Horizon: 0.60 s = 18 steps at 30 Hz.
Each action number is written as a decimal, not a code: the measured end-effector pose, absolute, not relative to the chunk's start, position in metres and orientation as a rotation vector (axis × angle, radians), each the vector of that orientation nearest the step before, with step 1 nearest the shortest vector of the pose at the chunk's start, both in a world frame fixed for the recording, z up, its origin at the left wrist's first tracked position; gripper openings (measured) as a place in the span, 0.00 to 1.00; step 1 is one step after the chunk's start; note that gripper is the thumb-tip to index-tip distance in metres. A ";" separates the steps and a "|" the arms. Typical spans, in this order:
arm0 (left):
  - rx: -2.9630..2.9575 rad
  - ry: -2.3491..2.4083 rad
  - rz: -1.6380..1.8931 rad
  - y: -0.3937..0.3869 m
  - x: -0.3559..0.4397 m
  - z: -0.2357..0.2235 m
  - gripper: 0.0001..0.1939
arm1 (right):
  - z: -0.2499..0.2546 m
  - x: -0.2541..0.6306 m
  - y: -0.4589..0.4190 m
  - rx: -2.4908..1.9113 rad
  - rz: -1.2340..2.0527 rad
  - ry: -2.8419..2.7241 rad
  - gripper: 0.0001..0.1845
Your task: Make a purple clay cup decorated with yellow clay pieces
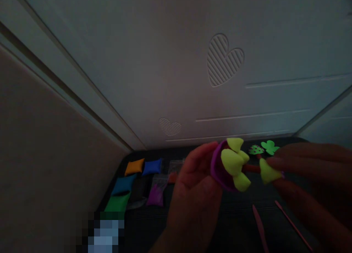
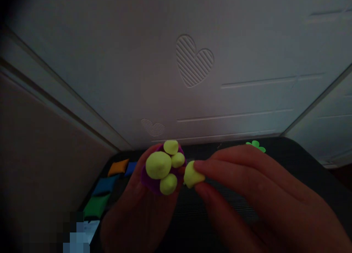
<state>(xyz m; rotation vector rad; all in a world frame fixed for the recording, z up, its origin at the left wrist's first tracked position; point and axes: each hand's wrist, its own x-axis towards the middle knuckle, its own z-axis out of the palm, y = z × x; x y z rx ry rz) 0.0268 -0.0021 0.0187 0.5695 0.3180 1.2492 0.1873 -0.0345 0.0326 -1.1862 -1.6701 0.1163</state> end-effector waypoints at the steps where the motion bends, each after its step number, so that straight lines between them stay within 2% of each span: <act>1: 0.594 0.340 1.241 -0.002 0.025 0.019 0.13 | 0.032 0.189 -0.035 -1.207 0.082 -1.742 0.23; 5: 0.649 0.371 1.228 -0.002 0.021 0.019 0.14 | 0.032 0.191 -0.037 -1.197 0.015 -1.884 0.26; 10: 0.640 0.355 1.265 -0.003 0.026 0.017 0.14 | 0.035 0.188 -0.034 -1.208 -0.033 -1.855 0.20; 15: 0.664 0.315 1.260 -0.002 0.028 0.015 0.15 | 0.030 0.193 -0.028 -1.083 -0.169 -1.975 0.22; 18: 0.674 0.306 1.252 -0.001 0.027 0.014 0.15 | 0.031 0.189 -0.027 -1.118 -0.120 -1.971 0.23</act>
